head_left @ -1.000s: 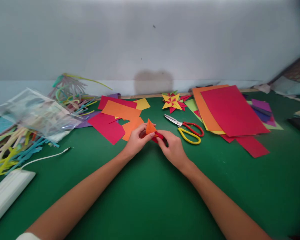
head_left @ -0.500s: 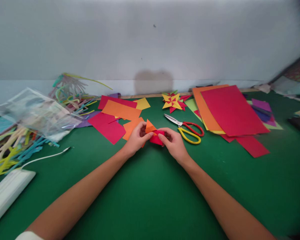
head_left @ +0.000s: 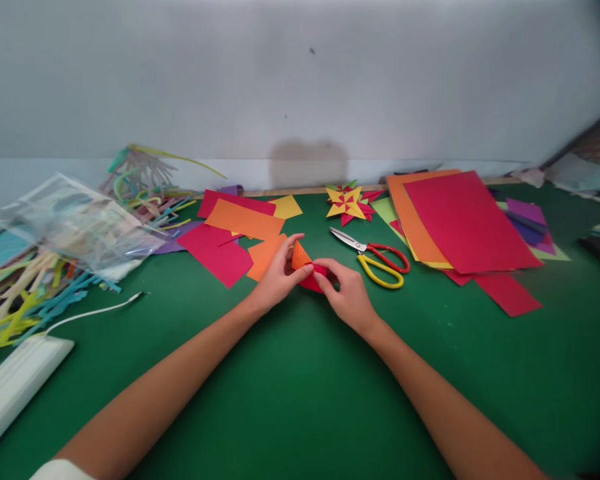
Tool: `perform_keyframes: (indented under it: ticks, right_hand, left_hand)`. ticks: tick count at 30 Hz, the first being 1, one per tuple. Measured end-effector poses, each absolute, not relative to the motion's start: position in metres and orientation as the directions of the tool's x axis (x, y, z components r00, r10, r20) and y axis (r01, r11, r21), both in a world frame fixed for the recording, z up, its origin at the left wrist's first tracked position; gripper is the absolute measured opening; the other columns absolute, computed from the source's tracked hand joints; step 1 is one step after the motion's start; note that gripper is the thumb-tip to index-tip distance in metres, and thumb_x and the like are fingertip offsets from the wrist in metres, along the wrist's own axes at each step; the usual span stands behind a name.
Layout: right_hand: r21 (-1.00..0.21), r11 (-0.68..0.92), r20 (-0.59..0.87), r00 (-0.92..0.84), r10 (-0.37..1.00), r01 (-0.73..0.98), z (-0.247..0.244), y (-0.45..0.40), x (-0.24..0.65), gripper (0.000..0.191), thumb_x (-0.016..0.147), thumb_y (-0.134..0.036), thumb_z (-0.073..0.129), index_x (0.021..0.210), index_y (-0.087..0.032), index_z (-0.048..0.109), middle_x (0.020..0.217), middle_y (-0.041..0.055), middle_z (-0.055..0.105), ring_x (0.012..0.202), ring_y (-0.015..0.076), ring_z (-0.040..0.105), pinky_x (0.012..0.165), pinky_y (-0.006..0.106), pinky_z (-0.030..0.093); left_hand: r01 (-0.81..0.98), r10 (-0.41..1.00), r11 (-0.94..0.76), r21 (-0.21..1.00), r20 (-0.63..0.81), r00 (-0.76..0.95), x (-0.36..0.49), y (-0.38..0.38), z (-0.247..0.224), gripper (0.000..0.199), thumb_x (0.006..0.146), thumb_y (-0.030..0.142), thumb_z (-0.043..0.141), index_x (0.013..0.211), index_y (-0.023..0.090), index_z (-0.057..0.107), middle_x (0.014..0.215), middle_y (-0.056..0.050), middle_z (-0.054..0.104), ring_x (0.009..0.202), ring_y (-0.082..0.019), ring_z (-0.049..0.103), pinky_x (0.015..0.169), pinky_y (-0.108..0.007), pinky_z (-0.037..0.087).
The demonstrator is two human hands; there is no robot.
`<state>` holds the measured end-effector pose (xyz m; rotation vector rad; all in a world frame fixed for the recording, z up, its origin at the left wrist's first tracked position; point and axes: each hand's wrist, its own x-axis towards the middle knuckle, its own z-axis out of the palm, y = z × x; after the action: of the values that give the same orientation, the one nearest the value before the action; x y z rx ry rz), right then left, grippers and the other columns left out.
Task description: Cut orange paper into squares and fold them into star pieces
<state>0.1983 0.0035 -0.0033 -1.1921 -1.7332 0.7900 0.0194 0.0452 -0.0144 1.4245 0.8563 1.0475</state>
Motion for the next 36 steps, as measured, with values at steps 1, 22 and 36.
perform_keyframes:
  ticks: [1, 22, 36]
  right_hand:
    - [-0.854, 0.343, 0.298, -0.173, 0.939, 0.392, -0.004, 0.003, 0.198, 0.022, 0.101, -0.029, 0.055, 0.116, -0.021, 0.069, 0.11, 0.0067, 0.075, 0.094, 0.0221, 0.07, 0.084, 0.033, 0.054]
    - [-0.978, 0.149, 0.125, -0.167, 0.978, 0.144, -0.01, 0.013, 0.204, 0.032, 0.094, -0.031, 0.061, 0.125, -0.024, 0.066, 0.087, 0.0035, 0.065, 0.071, 0.0184, 0.062, 0.065, 0.031, 0.056]
    - [-0.983, 0.143, 0.122, -0.175, 0.977, 0.117, -0.013, 0.011, 0.201, 0.039, 0.093, -0.027, 0.061, 0.132, -0.025, 0.059, 0.092, 0.0039, 0.07, 0.077, 0.0203, 0.069, 0.073, 0.034, 0.061]
  left_hand:
    - [-0.044, 0.932, -0.117, 0.992, 0.125, 0.341, 0.019, 0.045, -0.014, 0.067, 0.088, 0.034, 0.073, 0.146, 0.024, 0.04, 0.093, -0.001, 0.057, 0.08, -0.014, 0.057, 0.072, -0.025, 0.05]
    - [-0.056, 0.957, -0.114, 0.992, 0.125, 0.263, 0.018, 0.047, -0.018, 0.066, 0.086, 0.03, 0.075, 0.144, 0.025, 0.045, 0.1, -0.004, 0.065, 0.087, -0.017, 0.066, 0.076, -0.028, 0.054]
    - [-0.031, 0.946, -0.186, 0.982, 0.188, 0.263, 0.019, 0.044, -0.016, 0.058, 0.091, 0.029, 0.07, 0.143, 0.026, 0.046, 0.105, -0.004, 0.06, 0.088, -0.017, 0.062, 0.077, -0.028, 0.053]
